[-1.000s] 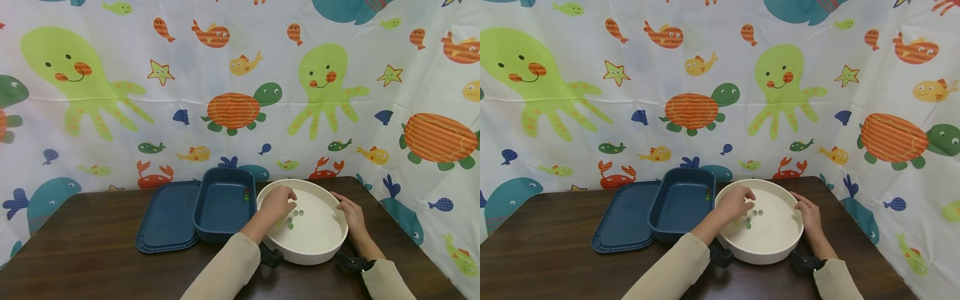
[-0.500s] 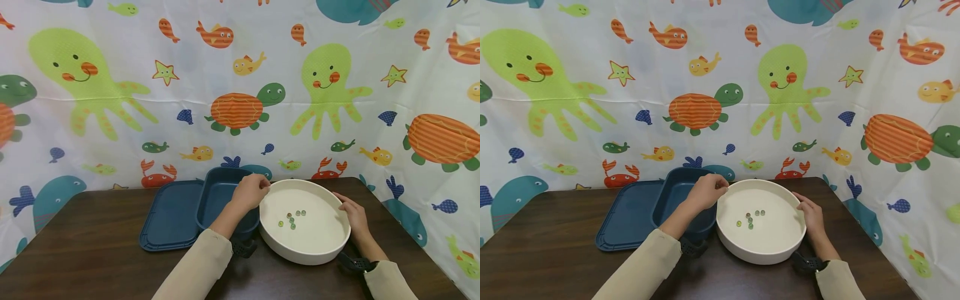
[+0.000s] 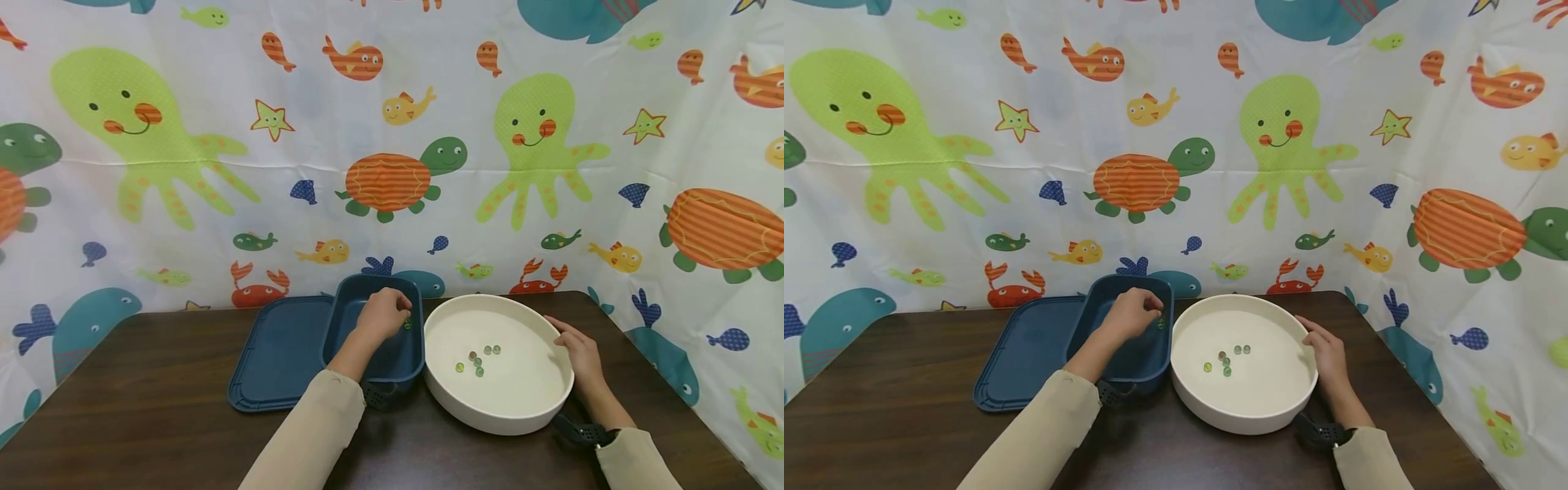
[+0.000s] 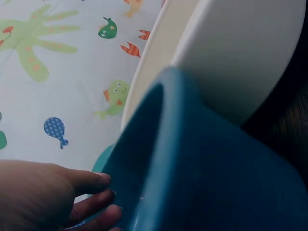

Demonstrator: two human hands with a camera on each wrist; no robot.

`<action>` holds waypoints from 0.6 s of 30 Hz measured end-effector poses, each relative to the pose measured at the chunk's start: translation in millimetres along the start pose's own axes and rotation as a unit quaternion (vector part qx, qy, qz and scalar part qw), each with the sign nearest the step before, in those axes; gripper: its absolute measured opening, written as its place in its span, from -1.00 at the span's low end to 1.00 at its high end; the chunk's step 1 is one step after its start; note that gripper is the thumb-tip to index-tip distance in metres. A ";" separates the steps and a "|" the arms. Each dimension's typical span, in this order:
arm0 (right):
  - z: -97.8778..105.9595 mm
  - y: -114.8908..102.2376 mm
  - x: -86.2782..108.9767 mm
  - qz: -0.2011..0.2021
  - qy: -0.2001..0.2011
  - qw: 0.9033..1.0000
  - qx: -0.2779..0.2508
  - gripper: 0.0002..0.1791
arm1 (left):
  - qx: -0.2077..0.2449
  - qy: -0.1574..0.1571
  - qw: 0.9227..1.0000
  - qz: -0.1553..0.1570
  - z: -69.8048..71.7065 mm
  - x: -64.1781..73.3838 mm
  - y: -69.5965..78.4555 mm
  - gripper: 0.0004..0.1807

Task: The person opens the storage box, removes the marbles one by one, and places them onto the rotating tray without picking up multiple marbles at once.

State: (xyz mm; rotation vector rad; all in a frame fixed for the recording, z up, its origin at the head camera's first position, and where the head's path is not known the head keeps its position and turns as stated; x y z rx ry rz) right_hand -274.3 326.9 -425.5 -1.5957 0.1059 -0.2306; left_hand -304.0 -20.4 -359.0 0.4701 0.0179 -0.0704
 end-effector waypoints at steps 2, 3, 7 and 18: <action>-0.1 0.0 -0.3 0.003 0.000 1.000 0.000 -0.42 | 0.002 -0.008 1.000 0.007 -2.3 -1.5 -1.9 -0.81; -0.1 -0.1 -0.4 0.004 0.000 1.000 0.000 -0.42 | 0.003 -0.012 1.000 0.009 -3.4 -2.5 -3.1 -0.81; -0.5 -0.8 -0.1 0.008 -0.001 1.000 -0.006 -0.42 | 0.004 -0.033 0.999 0.018 -8.3 -7.2 -8.7 -0.81; -0.1 -1.9 1.0 0.012 0.002 1.000 0.005 -0.43 | -0.060 -0.069 0.996 0.012 -18.2 -13.8 -14.5 -0.73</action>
Point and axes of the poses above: each hand's wrist, its own x-axis away from the middle knuckle, its own z-axis out of the back of the hand, y = z × x, the point moved 1 cm from there along -x, towards the middle knuckle, and after that the axes turned 12 degrees about -x, right-handed, at the moved point
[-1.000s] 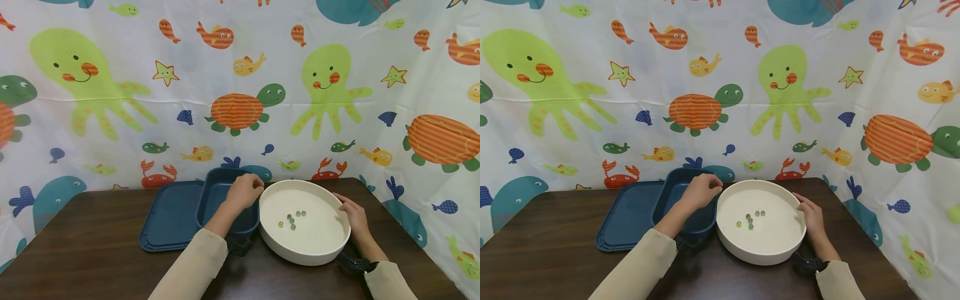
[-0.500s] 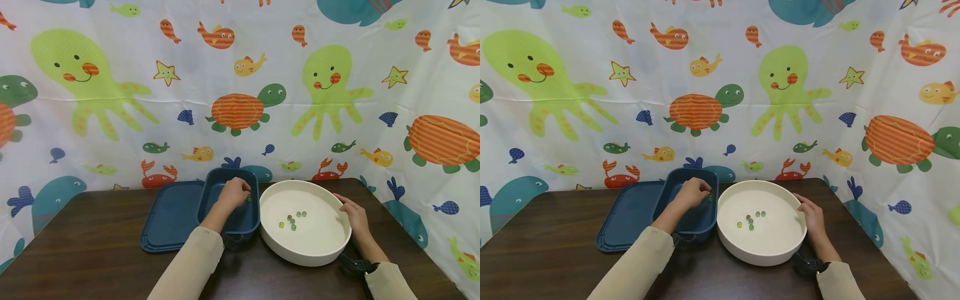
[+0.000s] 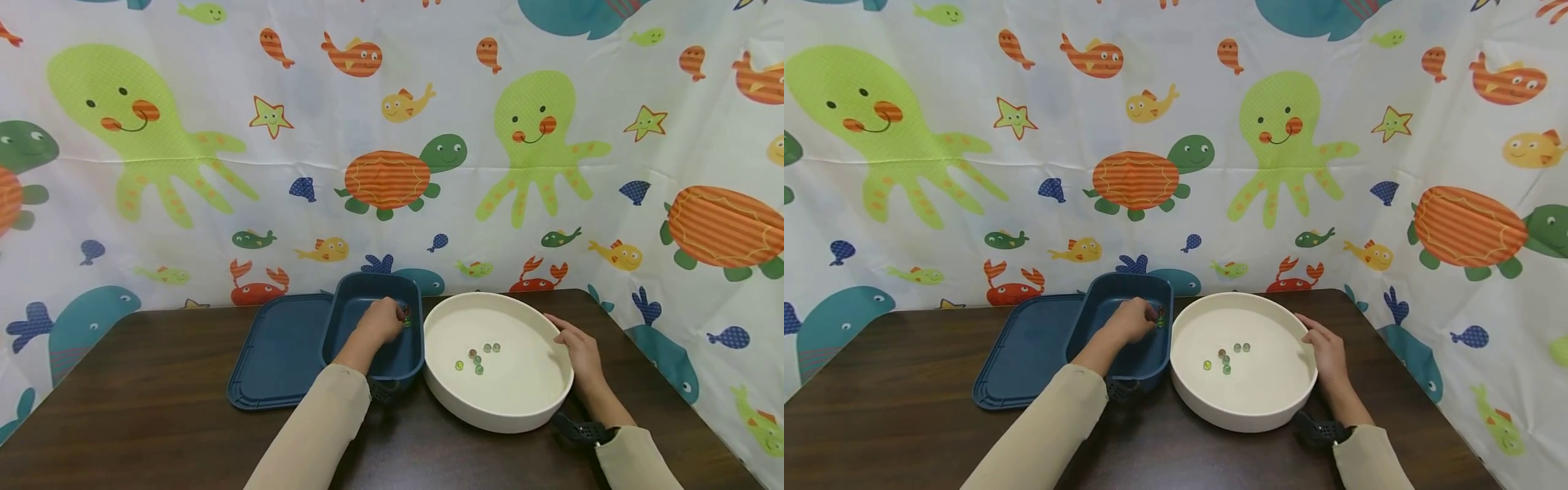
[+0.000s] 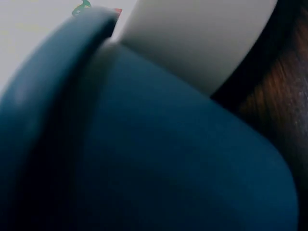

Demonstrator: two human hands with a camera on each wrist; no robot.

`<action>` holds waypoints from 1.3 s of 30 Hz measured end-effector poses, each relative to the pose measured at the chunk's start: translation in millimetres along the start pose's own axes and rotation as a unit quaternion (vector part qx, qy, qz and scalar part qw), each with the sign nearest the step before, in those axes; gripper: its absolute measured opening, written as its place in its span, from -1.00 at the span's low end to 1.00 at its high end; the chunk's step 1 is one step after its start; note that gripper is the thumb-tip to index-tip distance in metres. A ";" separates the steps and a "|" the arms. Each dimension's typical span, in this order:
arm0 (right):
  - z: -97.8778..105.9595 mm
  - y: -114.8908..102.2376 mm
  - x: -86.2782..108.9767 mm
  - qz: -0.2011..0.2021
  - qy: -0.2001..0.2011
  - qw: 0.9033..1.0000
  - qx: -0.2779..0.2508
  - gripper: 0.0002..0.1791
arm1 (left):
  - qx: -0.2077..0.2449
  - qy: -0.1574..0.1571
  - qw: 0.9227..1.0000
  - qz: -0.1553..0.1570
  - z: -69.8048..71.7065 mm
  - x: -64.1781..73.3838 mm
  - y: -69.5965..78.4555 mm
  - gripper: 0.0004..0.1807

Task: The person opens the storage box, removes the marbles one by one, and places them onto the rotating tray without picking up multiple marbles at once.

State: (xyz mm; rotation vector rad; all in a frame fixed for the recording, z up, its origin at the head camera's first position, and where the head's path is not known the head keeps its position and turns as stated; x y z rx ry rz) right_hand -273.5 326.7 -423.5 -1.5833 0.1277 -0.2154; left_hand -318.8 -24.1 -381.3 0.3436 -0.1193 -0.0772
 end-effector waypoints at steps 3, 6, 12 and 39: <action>0.2 -0.8 0.1 0.000 0.003 1.000 0.002 -0.42 | -0.014 -0.001 1.000 -0.005 -0.1 0.6 1.8 -0.73; 0.6 -1.0 0.3 0.000 0.003 1.000 0.002 -0.42 | -0.022 0.000 1.000 -0.010 -0.6 1.7 2.8 -0.74; 0.9 -0.2 -0.5 0.002 -0.001 1.000 -0.009 -0.43 | -0.033 0.003 0.999 -0.008 -1.4 3.3 3.4 -0.80; 0.2 0.2 -0.7 -0.002 -0.001 1.000 -0.005 -0.42 | -0.035 0.021 0.999 0.003 9.5 7.5 6.4 -0.83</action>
Point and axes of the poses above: each hand's wrist, its own x-axis away from the middle knuckle, its own z-axis out of the back of the hand, y = z × x, the point moved 1 cm from there along -x, towards the middle knuckle, and after that the axes turned 12 degrees about -x, right-handed, at the moved point
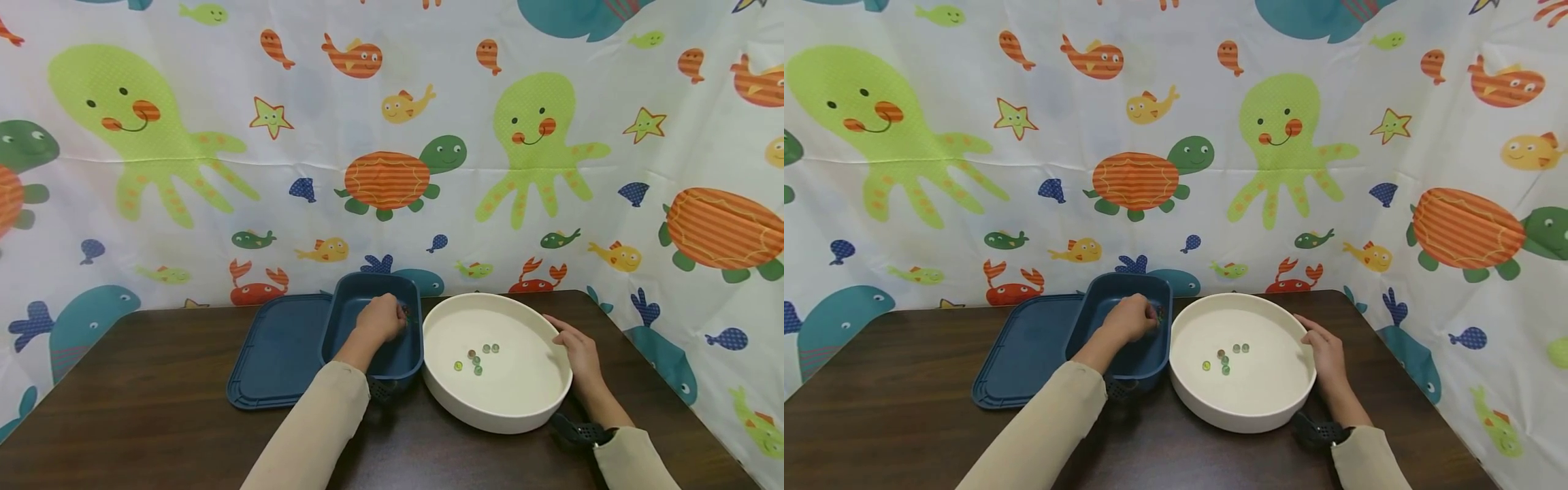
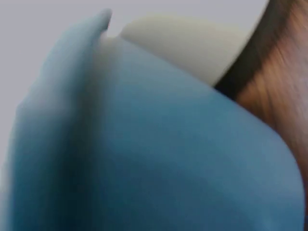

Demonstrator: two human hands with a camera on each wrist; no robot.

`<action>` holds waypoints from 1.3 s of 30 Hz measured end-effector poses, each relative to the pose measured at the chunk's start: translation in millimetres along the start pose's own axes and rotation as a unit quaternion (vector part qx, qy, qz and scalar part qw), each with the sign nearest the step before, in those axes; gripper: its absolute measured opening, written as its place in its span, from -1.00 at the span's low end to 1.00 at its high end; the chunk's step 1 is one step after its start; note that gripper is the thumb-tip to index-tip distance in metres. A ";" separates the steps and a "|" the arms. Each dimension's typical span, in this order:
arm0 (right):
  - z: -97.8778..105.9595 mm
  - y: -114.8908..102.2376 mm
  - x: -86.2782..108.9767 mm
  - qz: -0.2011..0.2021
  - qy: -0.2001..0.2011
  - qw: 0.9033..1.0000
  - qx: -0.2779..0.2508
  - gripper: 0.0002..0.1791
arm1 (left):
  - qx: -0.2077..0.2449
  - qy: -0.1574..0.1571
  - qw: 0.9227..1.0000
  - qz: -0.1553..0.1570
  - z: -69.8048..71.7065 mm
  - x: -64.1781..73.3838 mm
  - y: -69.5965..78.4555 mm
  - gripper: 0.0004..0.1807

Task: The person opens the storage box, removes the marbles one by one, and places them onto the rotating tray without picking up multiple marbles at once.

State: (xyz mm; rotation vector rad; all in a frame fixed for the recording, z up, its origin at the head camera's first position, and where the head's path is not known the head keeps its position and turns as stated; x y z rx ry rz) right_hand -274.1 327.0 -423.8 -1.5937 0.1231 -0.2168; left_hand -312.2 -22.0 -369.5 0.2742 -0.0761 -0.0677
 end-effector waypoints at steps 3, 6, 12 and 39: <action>0.0 -1.2 -0.4 0.006 0.003 1.000 -0.002 -0.43 | 0.027 0.009 1.000 0.006 5.8 1.2 4.2 -0.81; 0.5 -2.1 -0.7 0.017 0.005 1.000 -0.005 -0.43 | 0.048 0.013 0.999 0.007 11.5 2.9 9.4 -0.81; 1.7 -2.2 -0.3 0.022 0.007 1.000 -0.001 -0.43 | 0.059 0.027 0.998 -0.014 20.1 7.6 20.2 -0.86; -0.3 1.9 -0.8 0.018 0.010 1.000 -0.016 -0.43 | 0.017 -0.031 0.988 -0.148 -4.6 11.5 87.4 -0.90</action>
Point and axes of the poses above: each hand's wrist, its own x-axis away from the middle knuckle, its own z-axis out of the back of the hand, y = z × x, the point moved 1 cm from there along -x, towards the middle knuckle, and after that the axes turned 12 degrees about -x, right-handed, at the moved point
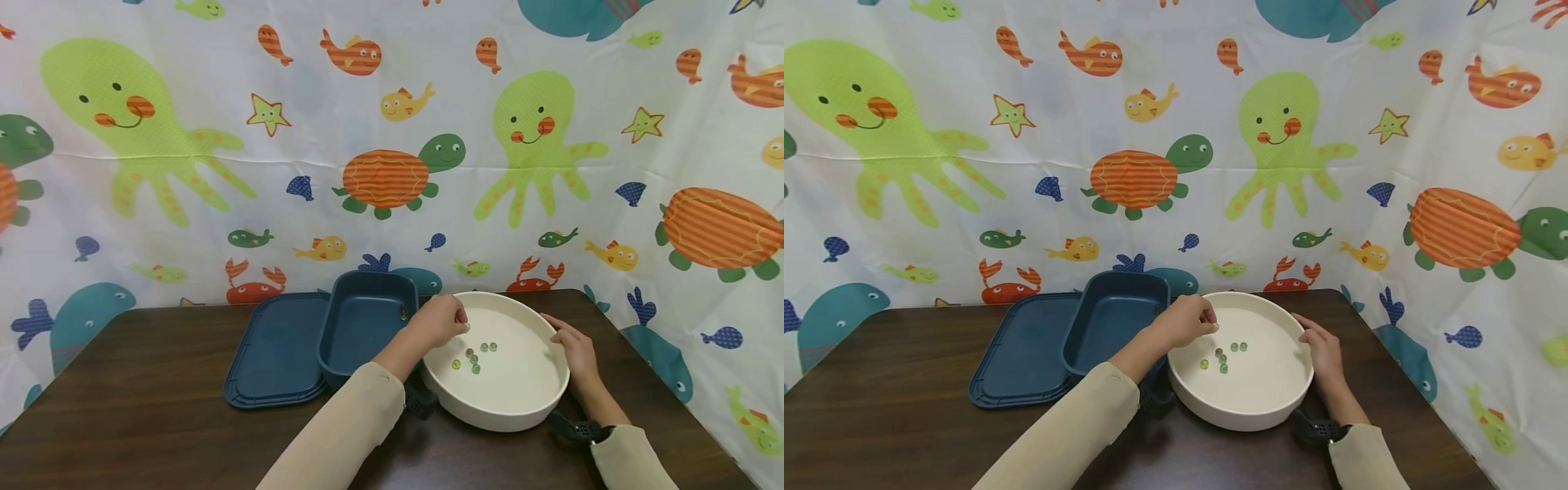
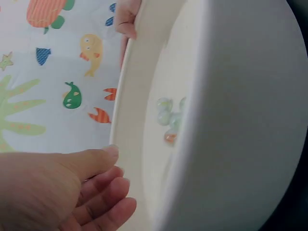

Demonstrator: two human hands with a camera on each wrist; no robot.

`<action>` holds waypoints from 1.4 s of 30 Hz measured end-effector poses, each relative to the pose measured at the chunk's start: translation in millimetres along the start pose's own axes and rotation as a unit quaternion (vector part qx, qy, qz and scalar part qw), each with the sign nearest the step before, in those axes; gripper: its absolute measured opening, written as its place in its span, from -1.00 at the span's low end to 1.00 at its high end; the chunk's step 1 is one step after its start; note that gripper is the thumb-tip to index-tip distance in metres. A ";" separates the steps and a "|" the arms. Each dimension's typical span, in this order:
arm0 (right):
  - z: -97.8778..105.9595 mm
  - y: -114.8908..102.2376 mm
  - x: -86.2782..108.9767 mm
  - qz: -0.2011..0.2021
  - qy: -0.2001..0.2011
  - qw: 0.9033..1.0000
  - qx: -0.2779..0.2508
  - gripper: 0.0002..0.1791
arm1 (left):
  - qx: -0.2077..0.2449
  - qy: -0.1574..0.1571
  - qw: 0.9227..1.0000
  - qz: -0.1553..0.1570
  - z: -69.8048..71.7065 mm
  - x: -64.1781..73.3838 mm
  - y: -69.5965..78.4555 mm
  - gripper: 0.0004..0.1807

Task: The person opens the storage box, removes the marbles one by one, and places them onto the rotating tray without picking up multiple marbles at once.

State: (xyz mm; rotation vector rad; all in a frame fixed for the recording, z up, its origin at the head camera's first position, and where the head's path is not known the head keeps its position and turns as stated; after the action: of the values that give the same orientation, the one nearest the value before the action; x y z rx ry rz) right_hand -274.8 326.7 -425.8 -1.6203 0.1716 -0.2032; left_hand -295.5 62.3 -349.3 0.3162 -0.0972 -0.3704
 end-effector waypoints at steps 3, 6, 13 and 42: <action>-1.4 0.6 0.0 -0.004 -0.005 1.000 -0.001 -0.43 | -0.012 -0.013 1.000 0.009 -6.4 -3.7 2.0 -0.90; -3.3 1.1 -0.7 -0.009 -0.007 1.000 0.006 -0.43 | -0.020 -0.021 0.999 0.013 -12.7 -7.8 1.4 -0.91; -3.8 2.5 -2.2 -0.010 -0.001 1.000 0.011 -0.42 | -0.073 -0.027 0.997 0.012 -28.3 -14.5 -3.2 -0.84; 0.3 -1.7 -0.3 -0.010 -0.002 1.000 0.007 -0.43 | -0.014 0.087 0.996 0.029 19.2 8.5 -33.7 -0.80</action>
State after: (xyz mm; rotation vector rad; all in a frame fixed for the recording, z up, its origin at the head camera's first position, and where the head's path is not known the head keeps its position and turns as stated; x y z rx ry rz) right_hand -275.1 327.2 -424.1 -1.6099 0.1504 -0.2166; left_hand -302.0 23.9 -341.7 0.3156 0.0695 -0.2847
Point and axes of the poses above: each hand's wrist, its own x-axis away from the middle knuckle, its own z-axis out of the back of the hand, y = z × x, the point moved 1 cm from there along -x, towards the middle knuckle, and after that the axes turned 12 degrees about -x, right-handed, at the moved point
